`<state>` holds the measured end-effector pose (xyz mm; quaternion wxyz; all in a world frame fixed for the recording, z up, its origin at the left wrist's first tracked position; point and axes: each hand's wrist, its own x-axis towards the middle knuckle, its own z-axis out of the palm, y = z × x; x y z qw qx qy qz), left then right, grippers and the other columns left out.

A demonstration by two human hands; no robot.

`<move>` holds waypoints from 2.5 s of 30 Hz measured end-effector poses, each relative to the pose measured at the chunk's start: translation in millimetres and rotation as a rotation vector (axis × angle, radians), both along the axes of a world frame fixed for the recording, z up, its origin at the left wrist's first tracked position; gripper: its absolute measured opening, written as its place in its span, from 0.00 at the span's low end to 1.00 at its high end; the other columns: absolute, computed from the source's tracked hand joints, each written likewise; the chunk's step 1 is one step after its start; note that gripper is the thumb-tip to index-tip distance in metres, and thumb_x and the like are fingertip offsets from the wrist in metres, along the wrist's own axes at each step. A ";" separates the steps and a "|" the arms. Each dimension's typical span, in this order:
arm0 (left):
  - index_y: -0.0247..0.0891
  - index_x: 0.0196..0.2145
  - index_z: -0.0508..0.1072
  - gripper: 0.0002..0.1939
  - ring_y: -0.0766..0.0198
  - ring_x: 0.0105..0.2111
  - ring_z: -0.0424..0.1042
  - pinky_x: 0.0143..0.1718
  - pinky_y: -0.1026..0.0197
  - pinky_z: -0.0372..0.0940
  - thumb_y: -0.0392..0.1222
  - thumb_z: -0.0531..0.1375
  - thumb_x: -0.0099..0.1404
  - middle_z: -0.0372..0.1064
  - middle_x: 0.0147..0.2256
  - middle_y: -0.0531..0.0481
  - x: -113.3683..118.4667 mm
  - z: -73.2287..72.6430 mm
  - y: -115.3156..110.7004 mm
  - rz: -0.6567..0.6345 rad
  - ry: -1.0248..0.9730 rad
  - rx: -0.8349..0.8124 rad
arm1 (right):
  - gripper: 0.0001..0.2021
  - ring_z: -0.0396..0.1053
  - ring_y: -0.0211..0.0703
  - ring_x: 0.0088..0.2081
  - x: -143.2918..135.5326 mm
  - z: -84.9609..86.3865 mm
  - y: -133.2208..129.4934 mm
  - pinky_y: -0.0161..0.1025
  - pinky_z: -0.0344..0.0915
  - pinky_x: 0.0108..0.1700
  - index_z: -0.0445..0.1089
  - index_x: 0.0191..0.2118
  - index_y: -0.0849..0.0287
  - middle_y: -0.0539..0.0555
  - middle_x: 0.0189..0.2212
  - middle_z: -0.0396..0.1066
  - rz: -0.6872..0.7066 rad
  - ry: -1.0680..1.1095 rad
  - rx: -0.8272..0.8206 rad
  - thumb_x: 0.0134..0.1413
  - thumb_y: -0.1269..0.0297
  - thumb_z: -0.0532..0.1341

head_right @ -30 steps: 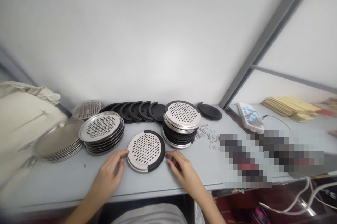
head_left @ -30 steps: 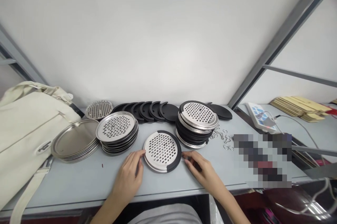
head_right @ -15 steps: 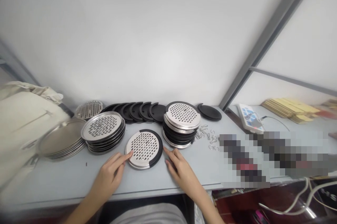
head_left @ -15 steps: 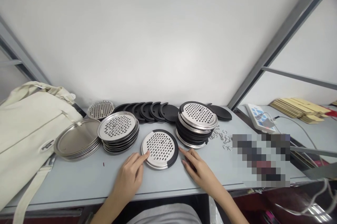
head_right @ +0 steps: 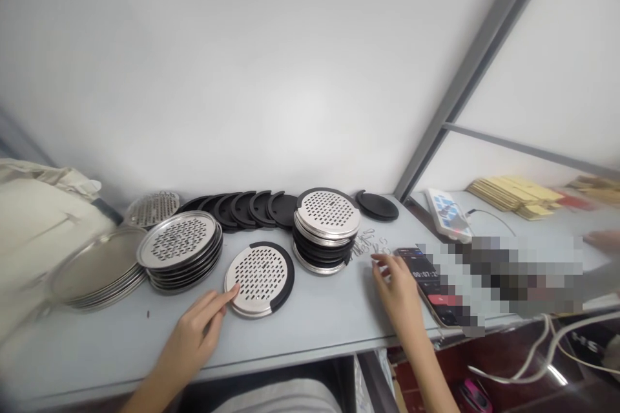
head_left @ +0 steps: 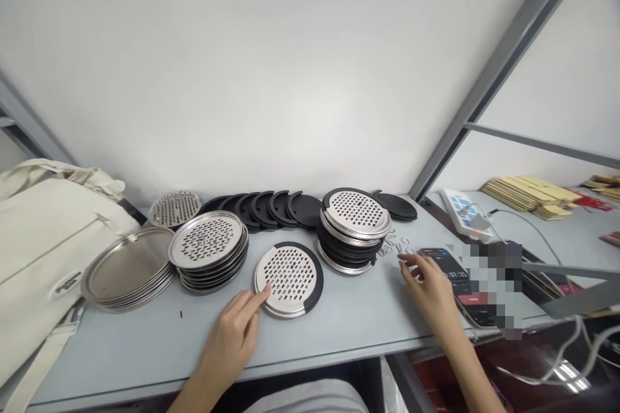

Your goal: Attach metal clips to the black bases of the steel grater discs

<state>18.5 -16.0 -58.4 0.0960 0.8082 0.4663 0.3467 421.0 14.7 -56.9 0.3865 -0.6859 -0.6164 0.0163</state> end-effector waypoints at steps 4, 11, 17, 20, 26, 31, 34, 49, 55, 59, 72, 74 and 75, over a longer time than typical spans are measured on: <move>0.39 0.59 0.67 0.23 0.60 0.35 0.70 0.39 0.59 0.68 0.31 0.46 0.69 0.69 0.34 0.46 0.2 -1.2 0.0 -0.031 0.018 0.002 | 0.16 0.68 0.47 0.31 21.9 -11.1 27.4 0.44 0.66 0.37 0.73 0.38 0.60 0.57 0.33 0.67 0.005 -0.093 0.019 0.59 0.53 0.54; 0.39 0.60 0.66 0.25 0.60 0.35 0.71 0.41 0.58 0.69 0.29 0.47 0.67 0.70 0.34 0.45 1.8 2.9 -0.4 -0.057 0.032 0.018 | 0.15 0.67 0.50 0.34 14.8 -21.2 43.0 0.46 0.65 0.39 0.73 0.33 0.59 0.57 0.32 0.65 0.052 -0.139 0.039 0.58 0.55 0.54; 0.40 0.61 0.64 0.26 0.59 0.37 0.71 0.41 0.57 0.69 0.29 0.47 0.67 0.70 0.35 0.46 1.7 2.5 0.0 -0.069 0.008 -0.005 | 0.14 0.67 0.48 0.32 20.3 -24.6 42.6 0.46 0.66 0.38 0.73 0.35 0.59 0.57 0.32 0.66 0.051 -0.130 0.036 0.57 0.56 0.54; 0.40 0.60 0.64 0.26 0.59 0.37 0.71 0.42 0.56 0.69 0.29 0.47 0.67 0.70 0.35 0.46 1.7 2.2 -0.4 -0.065 0.003 -0.027 | 0.13 0.67 0.49 0.32 21.6 -26.4 44.6 0.46 0.66 0.38 0.73 0.33 0.58 0.56 0.31 0.66 0.044 -0.129 0.040 0.56 0.57 0.54; 0.39 0.60 0.64 0.26 0.59 0.37 0.71 0.43 0.55 0.69 0.28 0.46 0.67 0.70 0.35 0.45 2.1 2.5 -0.1 -0.067 0.002 -0.052 | 0.13 0.67 0.49 0.31 22.7 -27.3 46.8 0.47 0.66 0.38 0.69 0.29 0.57 0.57 0.29 0.66 0.011 -0.112 0.085 0.54 0.53 0.56; 0.40 0.61 0.62 0.26 0.59 0.38 0.70 0.43 0.54 0.68 0.28 0.46 0.67 0.69 0.36 0.45 1.4 0.1 0.0 -0.075 0.002 -0.078 | 0.12 0.69 0.52 0.37 28.0 -19.6 48.5 0.49 0.66 0.42 0.67 0.32 0.57 0.63 0.40 0.70 -0.039 -0.080 0.147 0.54 0.54 0.55; 0.40 0.61 0.62 0.26 0.59 0.38 0.70 0.44 0.53 0.67 0.28 0.46 0.67 0.69 0.36 0.45 0.9 -0.8 0.0 -0.079 -0.004 -0.081 | 0.10 0.71 0.50 0.34 32.7 -13.1 54.8 0.46 0.67 0.40 0.66 0.32 0.57 0.60 0.37 0.73 -0.043 -0.045 0.144 0.54 0.55 0.55; 0.39 0.58 0.65 0.24 0.59 0.37 0.70 0.43 0.55 0.67 0.29 0.46 0.68 0.69 0.35 0.47 1.9 3.5 1.6 -0.080 -0.032 -0.096 | 0.17 0.72 0.50 0.31 39.2 -17.1 64.5 0.45 0.68 0.38 0.77 0.32 0.61 0.61 0.32 0.76 0.027 -0.020 0.079 0.53 0.56 0.54; 0.38 0.56 0.66 0.22 0.60 0.38 0.71 0.43 0.55 0.67 0.29 0.46 0.68 0.70 0.36 0.47 1.3 4.3 1.2 -0.078 -0.060 -0.114 | 0.20 0.72 0.50 0.30 42.8 -18.1 69.5 0.45 0.68 0.37 0.77 0.29 0.61 0.61 0.31 0.76 0.028 -0.028 0.043 0.52 0.50 0.56; 0.39 0.56 0.66 0.22 0.60 0.37 0.71 0.43 0.57 0.67 0.29 0.47 0.68 0.70 0.36 0.47 1.5 4.7 1.1 -0.080 -0.084 -0.116 | 0.20 0.72 0.49 0.27 44.1 -18.5 70.5 0.45 0.67 0.34 0.77 0.27 0.61 0.61 0.29 0.75 0.039 -0.043 0.012 0.50 0.49 0.57; 0.40 0.57 0.62 0.22 0.64 0.28 0.66 0.35 0.62 0.64 0.29 0.47 0.68 0.64 0.28 0.54 0.3 7.1 -5.9 -0.026 -0.201 -0.086 | 0.18 0.71 0.51 0.35 9.4 16.8 42.0 0.46 0.66 0.40 0.74 0.33 0.62 0.58 0.31 0.72 -0.031 -0.103 0.304 0.58 0.51 0.57; 0.41 0.56 0.62 0.20 0.65 0.26 0.64 0.33 0.64 0.63 0.30 0.46 0.69 0.61 0.27 0.55 -0.6 8.5 -8.5 -0.027 -0.288 -0.079 | 0.14 0.71 0.49 0.37 -10.7 32.0 25.4 0.45 0.66 0.42 0.75 0.35 0.61 0.57 0.33 0.72 -0.019 -0.099 0.430 0.59 0.55 0.60; 0.41 0.54 0.63 0.19 0.66 0.26 0.63 0.32 0.65 0.62 0.30 0.46 0.69 0.61 0.27 0.55 -0.2 10.1 -9.1 -0.037 -0.329 -0.074 | 0.11 0.71 0.48 0.37 -22.8 38.9 16.5 0.45 0.66 0.44 0.75 0.36 0.60 0.56 0.34 0.72 -0.008 -0.085 0.474 0.59 0.57 0.61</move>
